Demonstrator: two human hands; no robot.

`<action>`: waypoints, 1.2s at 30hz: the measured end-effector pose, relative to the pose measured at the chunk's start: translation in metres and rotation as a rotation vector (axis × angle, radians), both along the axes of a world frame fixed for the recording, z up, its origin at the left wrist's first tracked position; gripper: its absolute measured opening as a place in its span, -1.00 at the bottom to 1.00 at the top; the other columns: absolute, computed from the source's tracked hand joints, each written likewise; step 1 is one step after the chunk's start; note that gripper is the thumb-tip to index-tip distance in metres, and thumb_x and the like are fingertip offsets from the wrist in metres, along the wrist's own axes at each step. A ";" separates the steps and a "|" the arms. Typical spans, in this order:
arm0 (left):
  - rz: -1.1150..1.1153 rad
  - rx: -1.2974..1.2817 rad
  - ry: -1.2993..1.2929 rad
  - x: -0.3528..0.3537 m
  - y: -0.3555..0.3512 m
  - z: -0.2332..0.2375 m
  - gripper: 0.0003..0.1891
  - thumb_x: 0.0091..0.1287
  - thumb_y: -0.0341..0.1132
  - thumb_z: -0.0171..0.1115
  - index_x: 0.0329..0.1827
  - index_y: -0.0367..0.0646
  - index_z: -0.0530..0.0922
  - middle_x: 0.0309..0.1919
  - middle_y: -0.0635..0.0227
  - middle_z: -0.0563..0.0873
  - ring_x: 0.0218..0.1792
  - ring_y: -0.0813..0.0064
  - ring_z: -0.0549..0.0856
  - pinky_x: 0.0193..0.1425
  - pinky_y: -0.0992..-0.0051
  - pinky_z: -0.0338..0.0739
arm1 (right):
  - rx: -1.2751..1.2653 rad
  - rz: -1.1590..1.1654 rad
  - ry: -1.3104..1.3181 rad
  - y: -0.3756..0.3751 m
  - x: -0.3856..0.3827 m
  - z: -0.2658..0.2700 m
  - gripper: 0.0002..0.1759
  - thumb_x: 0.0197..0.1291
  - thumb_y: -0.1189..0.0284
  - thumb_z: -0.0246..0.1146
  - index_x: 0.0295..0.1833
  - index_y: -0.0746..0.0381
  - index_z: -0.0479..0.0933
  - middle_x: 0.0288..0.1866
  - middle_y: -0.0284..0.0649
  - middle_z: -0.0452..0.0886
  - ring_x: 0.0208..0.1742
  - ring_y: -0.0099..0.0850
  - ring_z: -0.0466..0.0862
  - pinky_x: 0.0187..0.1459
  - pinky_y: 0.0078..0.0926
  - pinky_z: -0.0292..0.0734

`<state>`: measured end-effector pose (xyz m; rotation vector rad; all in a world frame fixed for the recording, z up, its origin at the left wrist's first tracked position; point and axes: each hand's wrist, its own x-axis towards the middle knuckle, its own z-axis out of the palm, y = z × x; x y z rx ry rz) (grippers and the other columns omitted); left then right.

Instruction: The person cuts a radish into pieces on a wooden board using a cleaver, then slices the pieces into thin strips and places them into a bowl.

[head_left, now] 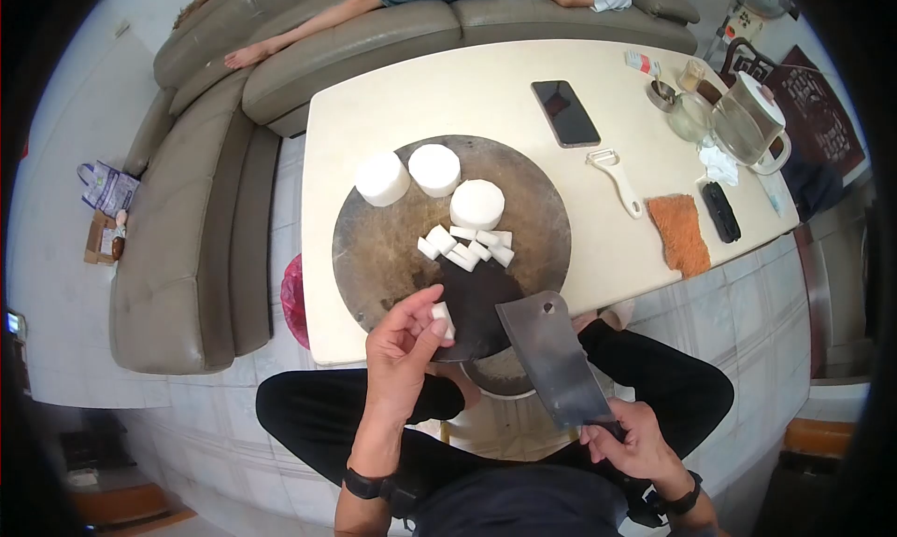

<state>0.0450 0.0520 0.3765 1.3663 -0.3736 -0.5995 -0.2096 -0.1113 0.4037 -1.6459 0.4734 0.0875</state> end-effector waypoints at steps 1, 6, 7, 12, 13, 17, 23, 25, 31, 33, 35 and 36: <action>0.000 0.002 -0.001 -0.001 0.003 -0.002 -0.73 0.41 -0.51 0.23 0.15 -0.26 0.59 -0.21 0.37 0.68 -0.21 0.57 0.68 -0.06 0.52 0.66 | 0.002 0.000 0.007 0.001 0.003 0.001 -0.92 0.35 0.54 0.16 -0.21 0.33 0.49 -0.43 -0.31 0.62 -0.50 -0.62 0.64 -0.48 -0.62 0.47; -0.036 -0.171 0.305 -0.006 0.005 -0.004 -0.76 0.43 -0.53 0.18 0.13 -0.29 0.55 -0.17 0.24 0.73 -0.16 0.44 0.75 -0.03 0.50 0.70 | -0.008 -0.033 0.065 0.005 0.014 0.006 -0.92 0.35 0.53 0.17 -0.18 0.34 0.49 -0.44 -0.33 0.61 -0.51 -0.64 0.61 -0.50 -0.61 0.46; -0.018 -0.160 0.299 -0.008 0.005 -0.004 -0.76 0.41 -0.54 0.20 0.11 -0.29 0.56 -0.17 0.24 0.73 -0.17 0.45 0.75 -0.02 0.51 0.70 | -0.025 -0.034 0.076 0.006 0.016 0.008 -0.93 0.33 0.54 0.18 -0.17 0.35 0.48 -0.45 -0.33 0.60 -0.52 -0.63 0.61 -0.52 -0.59 0.44; -0.017 -0.022 0.081 -0.011 0.004 -0.008 -0.79 0.37 -0.53 0.27 0.04 -0.30 0.60 -0.21 0.29 0.75 -0.23 0.57 0.73 -0.09 0.56 0.66 | -0.244 -0.025 0.041 0.010 0.022 0.012 -0.85 0.26 0.54 0.24 -0.11 0.36 0.48 -0.50 -0.17 0.59 -0.60 -0.49 0.57 -0.56 -0.47 0.40; -0.036 -0.006 0.033 -0.011 0.003 -0.009 -0.80 0.36 -0.52 0.30 0.02 -0.30 0.62 -0.21 0.34 0.76 -0.26 0.64 0.71 -0.15 0.58 0.64 | -0.309 -0.025 0.044 0.011 0.023 0.012 -0.82 0.23 0.53 0.26 -0.09 0.37 0.47 -0.52 -0.11 0.58 -0.62 -0.43 0.56 -0.56 -0.43 0.40; 0.045 0.243 -0.186 -0.013 -0.001 -0.005 -0.82 0.32 -0.53 0.32 -0.03 -0.31 0.66 -0.26 0.27 0.76 -0.24 0.49 0.72 -0.09 0.55 0.60 | -0.336 -0.016 0.154 0.011 0.032 0.028 -0.81 0.21 0.51 0.26 -0.10 0.35 0.48 -0.55 -0.02 0.55 -0.64 -0.28 0.56 -0.56 -0.37 0.39; 0.234 0.424 -0.902 -0.011 0.001 -0.012 -0.78 0.20 -0.59 0.34 -0.09 -0.29 0.66 -0.19 0.13 0.70 -0.12 0.15 0.69 -0.04 0.36 0.57 | -0.568 0.074 0.092 0.013 0.037 0.032 -0.86 0.25 0.57 0.21 -0.11 0.34 0.46 -0.61 0.01 0.47 -0.60 -0.02 0.55 -0.55 -0.23 0.38; 0.262 0.344 -0.917 -0.015 0.008 -0.021 -0.77 0.16 -0.61 0.37 -0.11 -0.28 0.67 -0.11 0.12 0.69 -0.11 0.15 0.69 -0.02 0.35 0.58 | -0.571 0.077 0.082 0.011 0.042 0.036 -0.84 0.26 0.58 0.20 -0.06 0.35 0.47 -0.65 -0.01 0.44 -0.61 0.01 0.54 -0.54 -0.20 0.39; 0.253 0.179 -1.173 -0.016 0.006 -0.047 -0.74 0.02 -0.64 0.45 -0.20 -0.29 0.67 -0.15 0.15 0.70 -0.08 0.13 0.70 -0.01 0.30 0.59 | -0.775 0.176 -0.081 0.013 0.061 0.042 -0.64 0.23 0.57 0.21 0.15 0.38 0.44 -0.46 -0.01 0.57 -0.54 -0.05 0.60 -0.48 -0.20 0.45; 0.231 0.170 -1.186 -0.014 0.003 -0.045 -0.75 -0.01 -0.65 0.44 -0.24 -0.30 0.67 -0.17 0.14 0.70 -0.09 0.11 0.70 -0.02 0.29 0.59 | -0.790 0.237 -0.041 0.014 0.068 0.047 -0.61 0.24 0.55 0.21 0.17 0.38 0.42 -0.40 -0.02 0.58 -0.51 -0.06 0.61 -0.47 -0.19 0.47; 0.227 0.187 -1.217 -0.012 0.003 -0.046 -0.71 -0.06 -0.62 0.43 -0.21 -0.31 0.69 -0.18 0.18 0.70 -0.07 0.13 0.69 -0.08 0.30 0.58 | -0.803 0.292 0.000 0.015 0.075 0.049 -0.58 0.24 0.53 0.22 0.20 0.38 0.40 -0.33 -0.03 0.59 -0.48 -0.07 0.62 -0.46 -0.19 0.48; 0.216 0.189 -1.215 -0.011 0.004 -0.047 -0.71 -0.06 -0.62 0.43 -0.21 -0.31 0.69 -0.18 0.18 0.70 -0.07 0.13 0.69 -0.08 0.30 0.58 | -0.824 0.313 -0.017 0.016 0.079 0.049 -0.57 0.21 0.56 0.22 0.20 0.37 0.41 -0.33 -0.04 0.59 -0.49 -0.07 0.61 -0.47 -0.22 0.47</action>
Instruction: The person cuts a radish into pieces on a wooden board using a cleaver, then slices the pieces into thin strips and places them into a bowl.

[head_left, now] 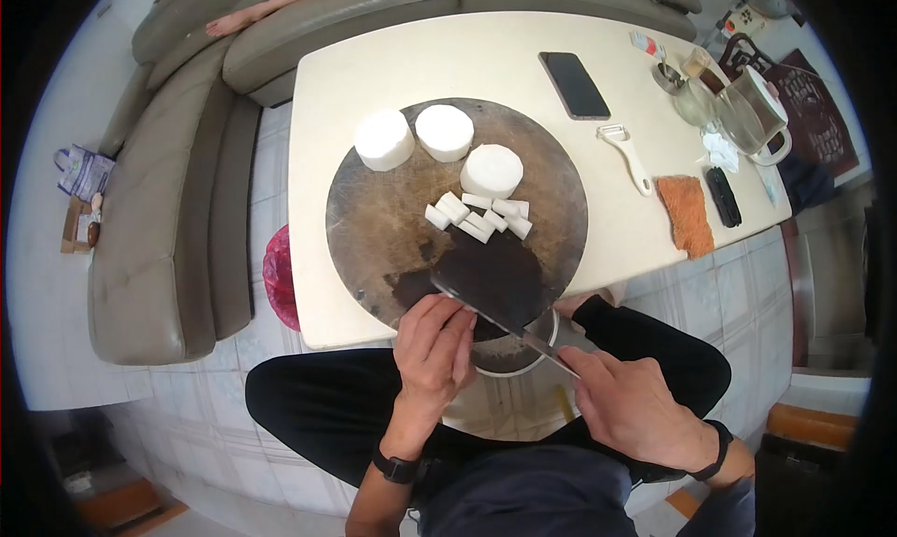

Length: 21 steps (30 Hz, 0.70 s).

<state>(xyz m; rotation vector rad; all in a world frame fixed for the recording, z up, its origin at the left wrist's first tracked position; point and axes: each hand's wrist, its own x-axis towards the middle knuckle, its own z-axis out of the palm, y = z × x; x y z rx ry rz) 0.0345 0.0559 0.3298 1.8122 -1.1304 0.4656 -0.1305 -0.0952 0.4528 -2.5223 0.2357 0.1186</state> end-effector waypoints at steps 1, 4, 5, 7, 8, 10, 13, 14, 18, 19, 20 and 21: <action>0.000 0.008 -0.004 0.001 0.001 -0.001 -0.71 -0.09 -0.61 0.43 -0.24 -0.32 0.68 -0.19 0.17 0.69 -0.08 0.11 0.69 -0.09 0.29 0.58 | -0.020 0.028 -0.011 0.000 0.003 0.000 -0.56 0.18 0.59 0.22 0.21 0.37 0.42 -0.33 -0.05 0.58 -0.50 -0.08 0.60 -0.49 -0.25 0.46; -0.005 0.023 -0.001 0.003 0.001 -0.004 -0.73 -0.14 -0.59 0.43 -0.30 -0.34 0.67 -0.24 0.13 0.68 -0.12 0.07 0.68 -0.11 0.28 0.58 | -0.036 0.141 0.084 -0.003 0.010 0.001 -0.41 0.09 0.55 0.24 0.26 0.47 0.31 -0.27 0.01 0.55 -0.40 -0.10 0.63 -0.45 -0.21 0.51; -0.006 0.024 0.003 0.003 0.001 -0.004 -0.75 -0.15 -0.58 0.42 -0.33 -0.34 0.66 -0.27 0.11 0.67 -0.14 0.05 0.68 -0.12 0.27 0.59 | -0.027 0.136 0.086 -0.004 0.012 0.002 -0.41 0.09 0.55 0.24 0.26 0.47 0.31 -0.27 0.01 0.55 -0.40 -0.10 0.63 -0.45 -0.21 0.51; -0.014 0.046 -0.001 0.005 0.003 -0.005 -0.77 -0.15 -0.57 0.41 -0.36 -0.35 0.65 -0.29 0.11 0.66 -0.17 0.04 0.67 -0.12 0.26 0.59 | -0.024 0.188 0.150 -0.007 0.016 0.005 -0.35 0.02 0.56 0.23 0.27 0.53 0.26 -0.28 0.01 0.52 -0.40 -0.11 0.62 -0.47 -0.25 0.51; -0.018 0.058 -0.008 0.005 0.004 -0.005 -0.79 -0.15 -0.56 0.40 -0.39 -0.35 0.64 -0.32 0.10 0.65 -0.21 0.03 0.67 -0.13 0.26 0.59 | -0.014 0.181 0.151 -0.008 0.017 0.007 -0.35 0.02 0.56 0.23 0.27 0.53 0.26 -0.28 0.01 0.52 -0.40 -0.11 0.62 -0.47 -0.25 0.51; -0.024 0.072 -0.018 0.006 0.005 -0.006 -0.81 -0.15 -0.57 0.38 -0.40 -0.35 0.64 -0.33 0.11 0.65 -0.23 0.03 0.66 -0.12 0.26 0.59 | -0.036 0.242 0.120 -0.011 0.018 0.009 -0.39 0.03 0.54 0.23 0.22 0.58 0.29 -0.32 -0.02 0.51 -0.42 -0.16 0.63 -0.51 -0.31 0.52; -0.021 0.094 -0.031 0.005 0.007 -0.007 -0.82 -0.15 -0.56 0.34 -0.41 -0.35 0.64 -0.34 0.11 0.65 -0.25 0.04 0.65 -0.09 0.25 0.58 | -0.097 0.312 0.102 -0.014 0.020 0.010 -0.41 0.02 0.51 0.24 0.15 0.63 0.32 -0.38 -0.05 0.50 -0.46 -0.23 0.63 -0.56 -0.36 0.50; -0.015 0.105 -0.035 0.004 0.008 -0.007 -0.81 -0.15 -0.55 0.33 -0.41 -0.35 0.64 -0.35 0.12 0.65 -0.26 0.04 0.65 -0.06 0.23 0.58 | -0.089 0.305 0.105 -0.016 0.022 0.011 -0.41 0.02 0.51 0.24 0.15 0.63 0.32 -0.38 -0.05 0.50 -0.46 -0.23 0.63 -0.56 -0.36 0.50; -0.024 0.152 -0.024 0.003 0.013 -0.007 -0.81 -0.15 -0.52 0.33 -0.39 -0.32 0.66 -0.34 0.14 0.66 -0.26 0.08 0.65 0.00 0.19 0.56 | -0.108 0.351 0.103 -0.021 0.028 0.013 -0.46 -0.02 0.49 0.25 0.05 0.65 0.38 -0.46 -0.09 0.48 -0.52 -0.30 0.62 -0.61 -0.41 0.48; -0.017 0.157 -0.019 0.003 0.015 -0.010 -0.79 -0.13 -0.51 0.33 -0.36 -0.30 0.68 -0.31 0.15 0.68 -0.24 0.09 0.66 0.03 0.19 0.55 | -0.109 0.356 0.106 -0.021 0.030 0.012 -0.49 -0.03 0.49 0.25 0.01 0.64 0.40 -0.47 -0.10 0.48 -0.55 -0.31 0.61 -0.63 -0.42 0.46; -0.010 0.163 -0.013 0.002 0.017 -0.012 -0.78 -0.11 -0.49 0.33 -0.33 -0.28 0.70 -0.29 0.17 0.69 -0.22 0.11 0.67 0.05 0.18 0.55 | -0.104 0.354 0.109 -0.020 0.031 0.011 -0.49 -0.03 0.49 0.25 0.01 0.64 0.40 -0.47 -0.10 0.48 -0.55 -0.31 0.61 -0.63 -0.42 0.46; -0.012 0.167 -0.009 0.001 0.018 -0.012 -0.78 -0.11 -0.49 0.33 -0.33 -0.28 0.70 -0.29 0.17 0.69 -0.22 0.11 0.67 0.05 0.18 0.55 | -0.138 0.363 0.097 -0.019 0.032 0.009 -0.55 -0.04 0.50 0.26 -0.07 0.61 0.42 -0.48 -0.10 0.48 -0.56 -0.32 0.61 -0.64 -0.43 0.45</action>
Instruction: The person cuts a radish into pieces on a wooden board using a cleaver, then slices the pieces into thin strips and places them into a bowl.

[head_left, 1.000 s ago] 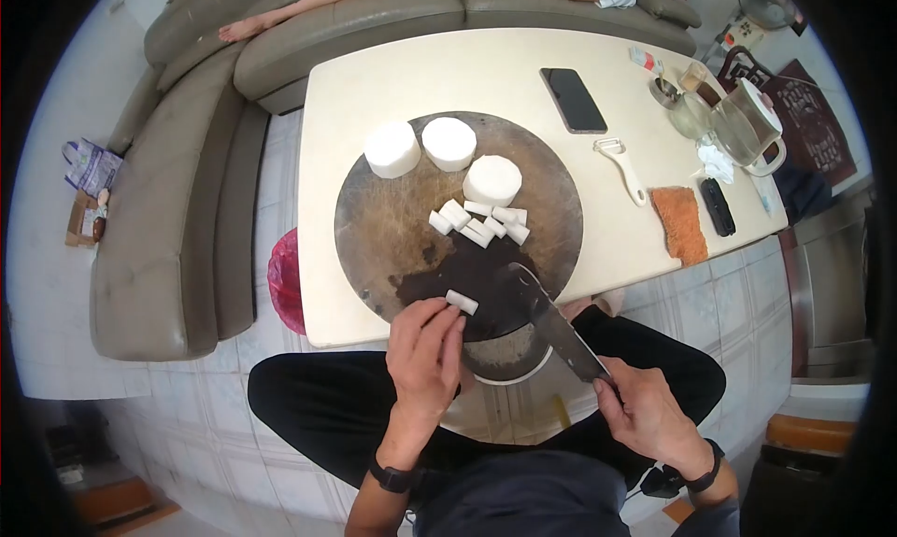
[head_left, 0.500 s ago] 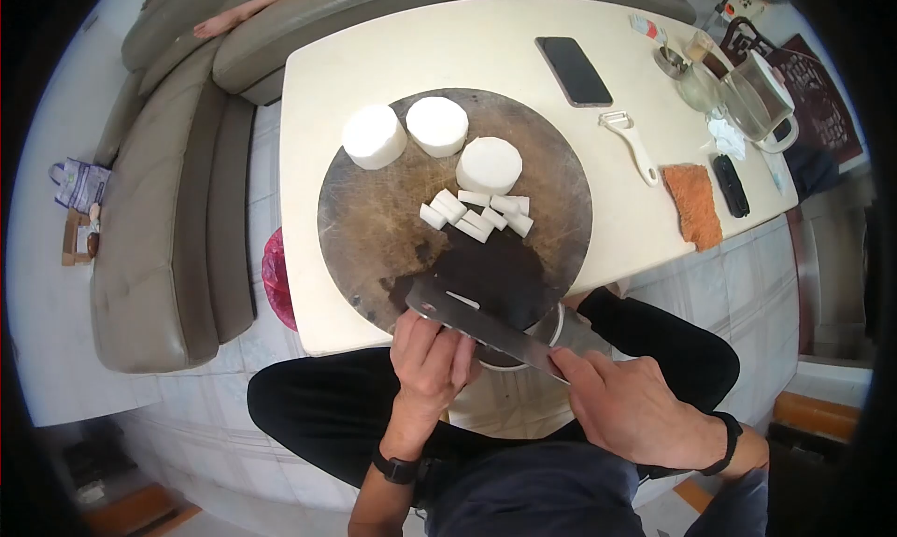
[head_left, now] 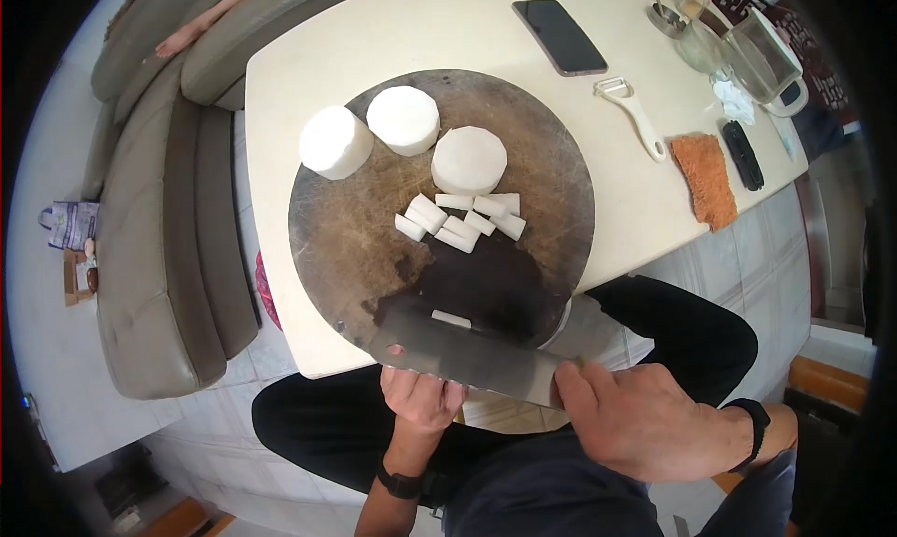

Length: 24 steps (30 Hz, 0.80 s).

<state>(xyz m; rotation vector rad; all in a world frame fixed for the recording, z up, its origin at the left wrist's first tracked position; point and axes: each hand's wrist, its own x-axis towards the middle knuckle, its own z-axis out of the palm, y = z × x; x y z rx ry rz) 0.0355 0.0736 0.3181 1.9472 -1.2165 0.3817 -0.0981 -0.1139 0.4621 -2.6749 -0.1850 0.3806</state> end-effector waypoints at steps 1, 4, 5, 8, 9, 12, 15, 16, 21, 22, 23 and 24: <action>0.017 0.009 -0.011 -0.001 0.000 0.001 -0.76 -0.09 -0.48 0.34 -0.29 -0.26 0.71 -0.26 0.18 0.71 -0.20 0.13 0.69 0.05 0.19 0.56 | -0.031 0.012 -0.017 0.001 0.002 -0.001 -0.61 -0.05 0.50 0.26 -0.15 0.58 0.45 -0.49 -0.10 0.49 -0.58 -0.34 0.60 -0.65 -0.45 0.44; 0.029 0.012 -0.001 -0.002 0.000 0.000 -0.74 -0.05 -0.47 0.35 -0.23 -0.24 0.73 -0.21 0.18 0.72 -0.16 0.15 0.71 0.05 0.21 0.57 | 0.055 0.024 -0.027 -0.001 0.015 -0.002 -0.70 -0.08 0.52 0.28 -0.27 0.53 0.45 -0.50 -0.09 0.50 -0.59 -0.36 0.60 -0.67 -0.47 0.42; 0.025 0.006 0.018 -0.002 0.000 0.000 -0.73 -0.03 -0.46 0.35 -0.21 -0.23 0.74 -0.20 0.18 0.73 -0.15 0.14 0.71 0.05 0.22 0.58 | 0.056 0.024 -0.026 -0.001 0.019 -0.002 -0.70 -0.08 0.52 0.28 -0.27 0.53 0.45 -0.50 -0.09 0.50 -0.59 -0.36 0.60 -0.67 -0.47 0.42; 0.039 -0.022 0.007 -0.001 -0.003 0.001 -0.76 -0.03 -0.48 0.37 -0.25 -0.24 0.73 -0.22 0.18 0.72 -0.19 0.13 0.71 0.02 0.24 0.58 | 0.055 0.070 -0.030 0.004 0.030 -0.008 -0.72 -0.11 0.55 0.29 -0.30 0.53 0.45 -0.51 -0.07 0.49 -0.55 -0.38 0.62 -0.66 -0.50 0.44; 0.038 -0.022 0.007 -0.001 -0.004 0.003 -0.76 -0.03 -0.48 0.37 -0.25 -0.24 0.73 -0.22 0.18 0.72 -0.19 0.13 0.71 0.02 0.24 0.58 | 0.053 0.050 -0.073 0.006 0.033 -0.013 -0.69 -0.08 0.54 0.27 -0.23 0.53 0.42 -0.48 -0.08 0.48 -0.59 -0.35 0.59 -0.67 -0.45 0.40; 0.023 -0.003 0.047 0.000 -0.007 0.008 -0.79 -0.06 -0.53 0.38 -0.30 -0.27 0.70 -0.25 0.18 0.71 -0.22 0.12 0.69 -0.02 0.24 0.57 | 0.075 0.030 -0.144 0.011 0.047 -0.024 -0.68 -0.06 0.55 0.25 -0.19 0.50 0.39 -0.46 -0.09 0.46 -0.58 -0.33 0.58 -0.69 -0.40 0.36; 0.029 -0.024 0.061 -0.001 -0.009 0.009 -0.80 -0.10 -0.57 0.40 -0.35 -0.29 0.68 -0.28 0.18 0.69 -0.23 0.15 0.67 -0.05 0.24 0.56 | 0.087 0.023 -0.149 0.011 0.048 -0.026 -0.72 -0.05 0.56 0.25 -0.21 0.45 0.39 -0.46 -0.10 0.47 -0.51 -0.31 0.62 -0.68 -0.39 0.36; 0.048 -0.033 0.066 -0.003 -0.009 0.007 -0.79 -0.11 -0.57 0.42 -0.35 -0.29 0.68 -0.29 0.18 0.69 -0.22 0.16 0.66 -0.06 0.24 0.56 | 0.078 0.013 -0.123 0.011 0.047 -0.026 -0.73 -0.03 0.57 0.24 -0.19 0.42 0.39 -0.46 -0.11 0.49 -0.48 -0.29 0.64 -0.66 -0.37 0.38; 0.056 -0.103 -0.003 0.001 -0.017 0.006 -0.77 -0.14 -0.56 0.46 -0.37 -0.29 0.68 -0.33 0.19 0.68 -0.23 0.19 0.65 -0.06 0.24 0.57 | 0.040 -0.104 -0.017 0.005 0.028 -0.026 -0.72 0.03 0.57 0.23 -0.10 0.37 0.41 -0.40 -0.14 0.53 -0.47 -0.23 0.62 -0.57 -0.33 0.43; 0.053 -0.122 0.006 0.001 -0.019 0.007 -0.77 -0.16 -0.56 0.47 -0.37 -0.29 0.68 -0.34 0.19 0.67 -0.24 0.17 0.65 -0.05 0.24 0.57 | 0.033 -0.138 -0.014 0.005 0.026 -0.026 -0.71 0.05 0.57 0.23 -0.08 0.35 0.41 -0.38 -0.15 0.54 -0.47 -0.21 0.62 -0.54 -0.31 0.44; 0.047 -0.140 0.014 0.001 -0.020 0.008 -0.76 -0.17 -0.56 0.47 -0.37 -0.30 0.68 -0.35 0.19 0.67 -0.25 0.16 0.65 -0.04 0.23 0.58 | 0.031 -0.134 -0.016 0.006 0.024 -0.023 -0.71 0.05 0.57 0.23 -0.08 0.35 0.41 -0.38 -0.15 0.54 -0.47 -0.21 0.62 -0.54 -0.31 0.44; 0.050 -0.143 0.011 0.001 -0.018 0.007 -0.76 -0.17 -0.56 0.47 -0.37 -0.30 0.68 -0.35 0.19 0.67 -0.25 0.16 0.65 -0.04 0.23 0.58 | 0.053 -0.149 -0.017 0.007 0.021 -0.020 -0.70 0.05 0.57 0.23 -0.07 0.36 0.41 -0.38 -0.14 0.53 -0.47 -0.21 0.62 -0.55 -0.30 0.43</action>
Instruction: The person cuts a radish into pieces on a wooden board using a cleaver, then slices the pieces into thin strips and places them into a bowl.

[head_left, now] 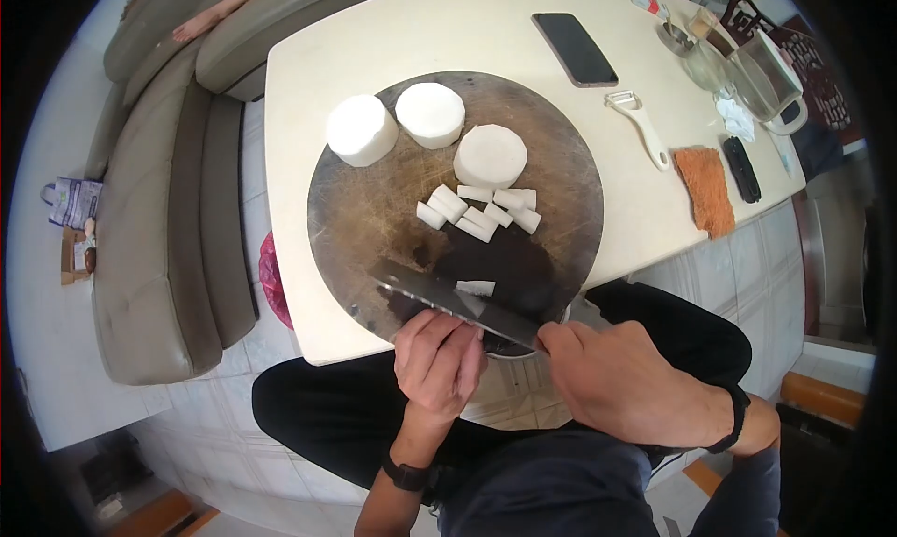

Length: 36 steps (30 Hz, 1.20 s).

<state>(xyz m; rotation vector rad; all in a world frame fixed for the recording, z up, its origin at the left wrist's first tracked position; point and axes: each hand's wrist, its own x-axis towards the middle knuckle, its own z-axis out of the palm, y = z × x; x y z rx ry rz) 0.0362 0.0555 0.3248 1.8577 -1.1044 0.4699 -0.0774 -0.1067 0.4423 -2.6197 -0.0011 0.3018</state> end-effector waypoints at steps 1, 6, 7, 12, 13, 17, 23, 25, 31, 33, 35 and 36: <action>0.000 0.011 0.003 0.000 0.003 -0.003 -0.76 -0.17 -0.57 0.46 -0.37 -0.30 0.68 -0.35 0.19 0.66 -0.27 0.16 0.64 -0.07 0.25 0.57 | 0.023 -0.015 -0.002 0.002 -0.002 0.003 -0.70 0.05 0.57 0.23 -0.06 0.37 0.41 -0.38 -0.14 0.53 -0.47 -0.21 0.62 -0.55 -0.30 0.42; -0.003 0.069 0.063 -0.005 0.008 -0.005 -0.76 -0.03 -0.56 0.36 -0.24 -0.29 0.69 -0.26 0.13 0.69 -0.17 0.05 0.67 0.02 0.24 0.54 | -0.041 0.079 -0.042 0.006 -0.011 0.013 -0.75 0.00 0.54 0.24 -0.22 0.41 0.38 -0.46 -0.10 0.49 -0.56 -0.30 0.62 -0.65 -0.42 0.41; 0.005 0.064 0.060 -0.005 0.007 -0.005 -0.75 -0.03 -0.55 0.35 -0.23 -0.29 0.69 -0.26 0.12 0.69 -0.18 0.04 0.67 0.02 0.24 0.54 | -0.059 0.080 -0.030 0.006 -0.011 0.013 -0.75 0.00 0.54 0.23 -0.23 0.42 0.38 -0.47 -0.10 0.48 -0.56 -0.31 0.62 -0.67 -0.43 0.40; 0.004 0.101 0.057 -0.003 0.011 -0.005 -0.73 -0.04 -0.52 0.35 -0.21 -0.28 0.69 -0.23 0.10 0.70 -0.17 0.02 0.68 0.03 0.23 0.54 | -0.059 0.109 -0.039 0.005 -0.008 0.015 -0.77 -0.03 0.54 0.25 -0.29 0.44 0.40 -0.49 -0.09 0.48 -0.58 -0.31 0.61 -0.68 -0.42 0.41; -0.001 0.087 0.028 -0.002 0.009 -0.003 -0.75 -0.08 -0.54 0.35 -0.26 -0.31 0.69 -0.27 0.13 0.70 -0.24 0.08 0.66 -0.06 0.26 0.54 | -0.073 0.122 -0.036 0.005 -0.008 0.016 -0.78 -0.05 0.55 0.25 -0.31 0.45 0.40 -0.50 -0.09 0.48 -0.58 -0.31 0.61 -0.67 -0.42 0.42; -0.004 0.059 0.021 -0.003 0.006 0.000 -0.78 -0.11 -0.57 0.33 -0.32 -0.35 0.68 -0.30 0.16 0.69 -0.27 0.14 0.66 -0.10 0.27 0.54 | 0.010 0.148 -0.022 0.000 0.001 0.017 -0.77 -0.10 0.58 0.27 -0.32 0.45 0.41 -0.51 -0.08 0.48 -0.57 -0.31 0.62 -0.68 -0.43 0.42; -0.031 0.072 0.054 -0.003 0.010 -0.005 -0.75 -0.05 -0.57 0.38 -0.24 -0.31 0.67 -0.22 0.10 0.68 -0.16 0.01 0.66 -0.01 0.23 0.54 | 0.028 0.113 -0.169 0.005 0.019 -0.007 -0.73 -0.09 0.60 0.25 -0.26 0.41 0.35 -0.51 -0.10 0.47 -0.58 -0.24 0.60 -0.63 -0.36 0.38; -0.025 0.067 0.047 -0.003 0.010 -0.005 -0.76 -0.05 -0.59 0.38 -0.26 -0.31 0.67 -0.23 0.11 0.68 -0.16 0.03 0.66 -0.02 0.24 0.54 | 0.028 0.115 -0.200 0.007 0.023 -0.006 -0.78 -0.10 0.60 0.25 -0.32 0.35 0.35 -0.54 -0.11 0.47 -0.58 -0.25 0.61 -0.63 -0.35 0.39; -0.019 -0.009 -0.005 0.000 0.000 -0.003 -0.77 -0.08 -0.58 0.46 -0.31 -0.30 0.68 -0.27 0.18 0.70 -0.22 0.15 0.67 -0.08 0.27 0.57 | 0.040 -0.037 -0.201 0.004 0.014 -0.019 -0.78 -0.05 0.53 0.30 -0.31 0.37 0.42 -0.46 -0.10 0.54 -0.50 -0.22 0.66 -0.56 -0.34 0.49; -0.021 -0.039 -0.009 0.000 -0.002 -0.003 -0.72 -0.15 -0.60 0.50 -0.31 -0.30 0.68 -0.28 0.20 0.70 -0.21 0.15 0.67 -0.10 0.32 0.58 | 0.017 -0.037 -0.177 0.006 0.009 -0.017 -0.77 -0.04 0.54 0.29 -0.29 0.37 0.40 -0.45 -0.08 0.55 -0.52 -0.20 0.66 -0.57 -0.33 0.49; -0.005 -0.030 -0.005 -0.001 0.003 -0.007 -0.73 -0.15 -0.59 0.48 -0.32 -0.30 0.68 -0.29 0.20 0.69 -0.22 0.14 0.67 -0.10 0.31 0.58 | -0.005 -0.042 -0.153 0.010 0.001 -0.012 -0.76 -0.03 0.55 0.28 -0.27 0.37 0.38 -0.44 -0.05 0.56 -0.54 -0.18 0.66 -0.57 -0.33 0.49; 0.003 -0.017 -0.004 -0.001 0.005 -0.007 -0.74 -0.15 -0.58 0.47 -0.32 -0.31 0.67 -0.30 0.20 0.69 -0.23 0.14 0.66 -0.10 0.31 0.58 | -0.008 -0.022 -0.088 0.012 -0.003 -0.006 -0.73 0.01 0.55 0.27 -0.18 0.37 0.39 -0.42 -0.10 0.53 -0.50 -0.19 0.64 -0.56 -0.32 0.46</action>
